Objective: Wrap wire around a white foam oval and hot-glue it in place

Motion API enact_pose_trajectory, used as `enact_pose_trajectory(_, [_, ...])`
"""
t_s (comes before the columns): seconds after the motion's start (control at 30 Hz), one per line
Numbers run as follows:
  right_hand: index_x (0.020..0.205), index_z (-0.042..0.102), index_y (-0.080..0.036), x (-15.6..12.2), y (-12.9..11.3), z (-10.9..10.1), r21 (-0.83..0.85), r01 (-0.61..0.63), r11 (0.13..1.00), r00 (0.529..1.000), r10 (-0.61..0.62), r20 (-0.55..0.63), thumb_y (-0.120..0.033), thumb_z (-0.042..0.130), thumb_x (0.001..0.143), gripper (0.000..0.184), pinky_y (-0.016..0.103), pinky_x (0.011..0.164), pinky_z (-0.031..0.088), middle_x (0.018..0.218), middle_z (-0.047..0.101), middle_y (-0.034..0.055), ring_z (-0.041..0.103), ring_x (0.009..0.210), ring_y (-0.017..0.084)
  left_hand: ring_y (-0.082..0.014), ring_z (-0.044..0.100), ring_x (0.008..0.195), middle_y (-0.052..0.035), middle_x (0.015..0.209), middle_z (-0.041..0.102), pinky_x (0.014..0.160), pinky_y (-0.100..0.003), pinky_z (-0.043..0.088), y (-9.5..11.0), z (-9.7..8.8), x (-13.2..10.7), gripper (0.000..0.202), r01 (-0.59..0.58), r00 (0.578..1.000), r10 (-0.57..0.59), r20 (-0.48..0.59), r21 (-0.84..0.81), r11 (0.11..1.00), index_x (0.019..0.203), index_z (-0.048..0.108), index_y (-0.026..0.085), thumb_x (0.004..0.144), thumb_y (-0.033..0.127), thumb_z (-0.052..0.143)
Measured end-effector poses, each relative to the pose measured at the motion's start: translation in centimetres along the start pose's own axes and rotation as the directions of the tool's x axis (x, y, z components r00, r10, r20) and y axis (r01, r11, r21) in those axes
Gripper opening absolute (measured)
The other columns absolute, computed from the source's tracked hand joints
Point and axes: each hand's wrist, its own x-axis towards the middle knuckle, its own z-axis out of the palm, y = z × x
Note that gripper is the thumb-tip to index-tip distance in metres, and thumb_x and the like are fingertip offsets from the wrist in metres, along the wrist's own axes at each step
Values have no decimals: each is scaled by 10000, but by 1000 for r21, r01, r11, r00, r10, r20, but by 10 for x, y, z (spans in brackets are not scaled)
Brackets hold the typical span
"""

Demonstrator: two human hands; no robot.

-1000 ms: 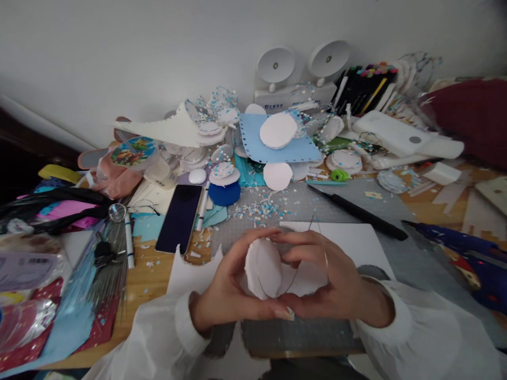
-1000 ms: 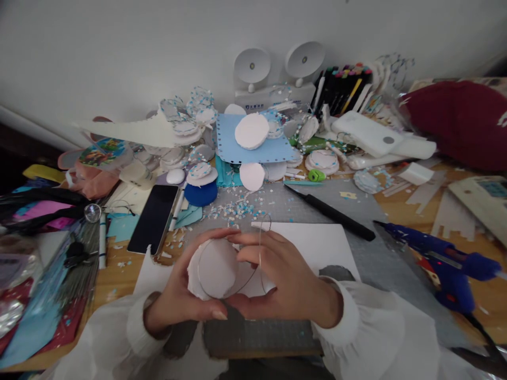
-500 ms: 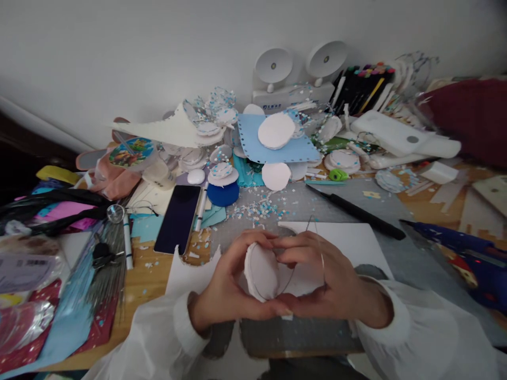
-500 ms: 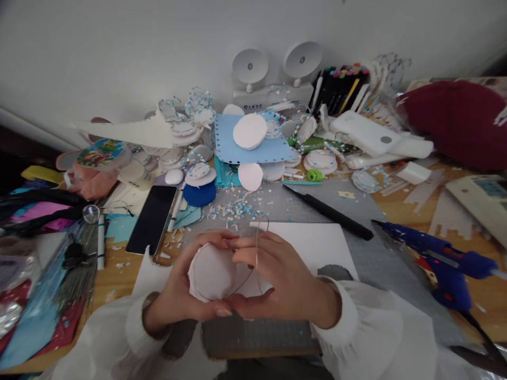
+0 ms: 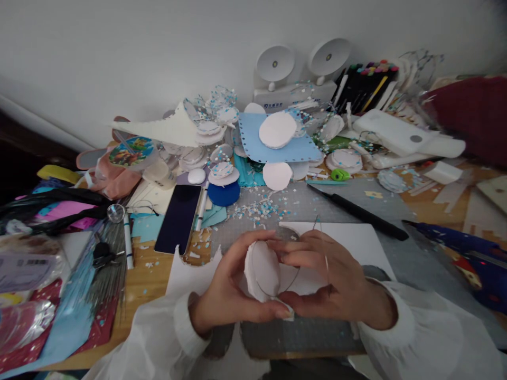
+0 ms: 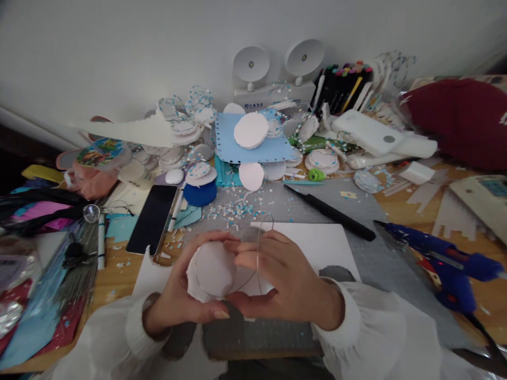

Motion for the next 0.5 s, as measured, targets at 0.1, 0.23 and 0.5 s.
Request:
enact_pose_trajectory(0.1, [1110, 505, -200, 2, -1, -1, -37, 22, 999, 1000, -22, 7, -375, 691, 780, 417, 375, 728, 519, 1093, 697, 135, 680, 917, 222, -277, 573, 1102, -64, 1209, 603, 982, -410, 437, 1, 0, 1, 817, -11, 1000, 11, -6, 32, 999, 1293, 510, 317, 564, 349, 877])
enact_pose_trajectory(0.23, [1091, 512, -194, 3, -3, -1, -12, -25, 1000, 1000, 25, 9, -373, 683, 765, 409, 368, 755, 531, 1078, 679, 131, 668, 939, 226, -263, 581, 1066, -54, 1146, 610, 947, -391, 455, 3, 1, 4, 701, -43, 999, 43, -2, 40, 998, 1173, 565, 289, 548, 322, 881])
enact_pose_trajectory(0.5, [1128, 508, -225, 1, -5, 1, 118, -141, 983, 990, 136, 45, -338, 717, 717, 475, 376, 795, 538, 1161, 648, 118, 642, 1026, 243, -247, 594, 1030, -52, 1124, 601, 906, -359, 468, 2, 4, 3, 639, -82, 996, 83, -12, 38, 996, 1128, 550, 272, 565, 266, 852])
